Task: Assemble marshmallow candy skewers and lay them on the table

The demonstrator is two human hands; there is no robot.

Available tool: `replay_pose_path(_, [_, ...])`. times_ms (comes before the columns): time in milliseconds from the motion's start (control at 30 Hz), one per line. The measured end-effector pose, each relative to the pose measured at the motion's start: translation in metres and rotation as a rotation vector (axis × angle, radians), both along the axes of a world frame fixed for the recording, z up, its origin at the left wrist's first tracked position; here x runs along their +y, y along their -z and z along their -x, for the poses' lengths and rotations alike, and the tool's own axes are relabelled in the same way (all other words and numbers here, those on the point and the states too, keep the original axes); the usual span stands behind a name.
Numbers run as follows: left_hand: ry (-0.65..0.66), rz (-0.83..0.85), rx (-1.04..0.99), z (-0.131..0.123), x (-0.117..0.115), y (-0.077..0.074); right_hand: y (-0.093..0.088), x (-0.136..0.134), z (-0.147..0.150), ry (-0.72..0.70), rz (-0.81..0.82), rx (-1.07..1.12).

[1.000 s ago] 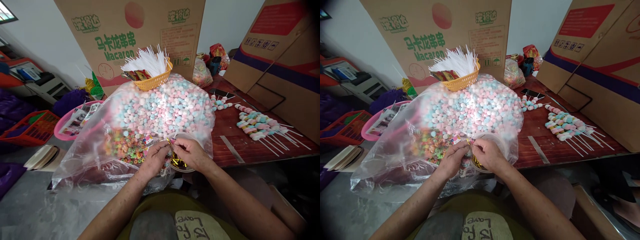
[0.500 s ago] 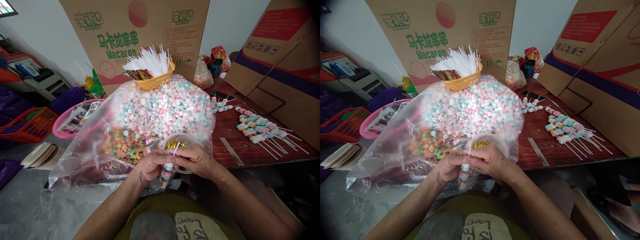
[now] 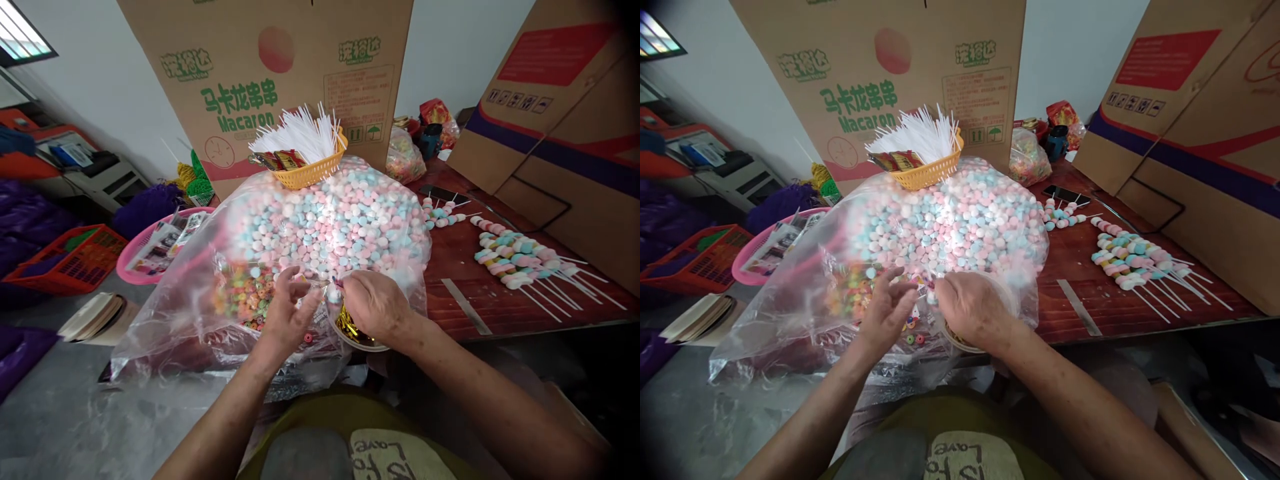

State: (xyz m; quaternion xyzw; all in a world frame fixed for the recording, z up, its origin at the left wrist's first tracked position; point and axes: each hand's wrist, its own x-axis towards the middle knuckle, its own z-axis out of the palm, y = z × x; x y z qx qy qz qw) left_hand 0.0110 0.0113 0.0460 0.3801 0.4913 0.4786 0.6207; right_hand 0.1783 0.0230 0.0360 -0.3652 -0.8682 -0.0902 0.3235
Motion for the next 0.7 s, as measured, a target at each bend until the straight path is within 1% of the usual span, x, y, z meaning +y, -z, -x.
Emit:
replay_pose_path(33, [0.009,0.023,0.001,0.008,-0.001,-0.004,0.001,-0.002,0.007,0.007,0.005,0.015])
replay_pose_path(67, [0.041,0.060,-0.042,0.018,-0.002,-0.008,0.003,-0.004,0.016,-0.021,0.014,0.021])
replay_pose_path(100, [0.079,0.083,-0.106,0.030,-0.004,-0.013,0.006,-0.008,0.026,-0.074,0.059,0.044])
replay_pose_path(133, [0.102,0.077,-0.170,0.042,-0.005,-0.017,0.011,-0.011,0.035,-0.127,0.133,0.086])
replay_pose_path(167, [0.082,0.030,-0.225,0.055,-0.008,-0.021,0.015,-0.014,0.044,-0.162,0.226,0.142])
replay_pose_path(200, [0.073,-0.026,-0.238,0.066,-0.011,-0.024,0.019,-0.017,0.052,-0.167,0.327,0.213])
replay_pose_path(267, [0.091,-0.033,-0.208,0.081,-0.017,-0.025,0.023,-0.020,0.062,-0.118,0.504,0.358])
replay_pose_path(300, [0.153,0.012,-0.171,0.084,-0.019,-0.023,0.023,-0.021,0.065,-0.100,0.559,0.405])
replay_pose_path(333, [0.259,0.077,-0.110,0.084,-0.021,-0.020,0.022,-0.022,0.068,-0.107,0.593,0.432])
replay_pose_path(367, [0.277,0.092,-0.092,0.081,-0.023,-0.017,0.021,-0.024,0.071,-0.136,0.658,0.476])
replay_pose_path(400, [0.245,0.077,-0.117,0.077,-0.023,-0.014,0.019,-0.024,0.073,-0.171,0.744,0.528])
replay_pose_path(467, [0.062,-0.007,-0.224,0.070,-0.022,-0.009,0.016,-0.024,0.075,-0.202,0.914,0.643])
replay_pose_path(500, [-0.029,-0.050,-0.259,0.068,-0.021,-0.007,0.014,-0.023,0.076,-0.182,0.970,0.693])
replay_pose_path(533, [-0.102,-0.086,-0.249,0.066,-0.020,-0.005,0.012,-0.021,0.075,-0.142,0.994,0.731])
replay_pose_path(567, [-0.144,-0.112,-0.193,0.065,-0.019,-0.002,0.010,-0.020,0.075,-0.107,0.999,0.757])
replay_pose_path(600, [-0.140,-0.119,-0.100,0.064,-0.019,0.001,0.008,-0.018,0.074,-0.082,0.992,0.774])
replay_pose_path(633, [-0.106,-0.119,0.012,0.061,-0.020,0.005,0.007,-0.018,0.074,-0.072,0.992,0.789])
replay_pose_path(700, [0.017,-0.125,0.211,0.055,-0.023,0.012,0.005,-0.019,0.074,-0.089,0.999,0.816])
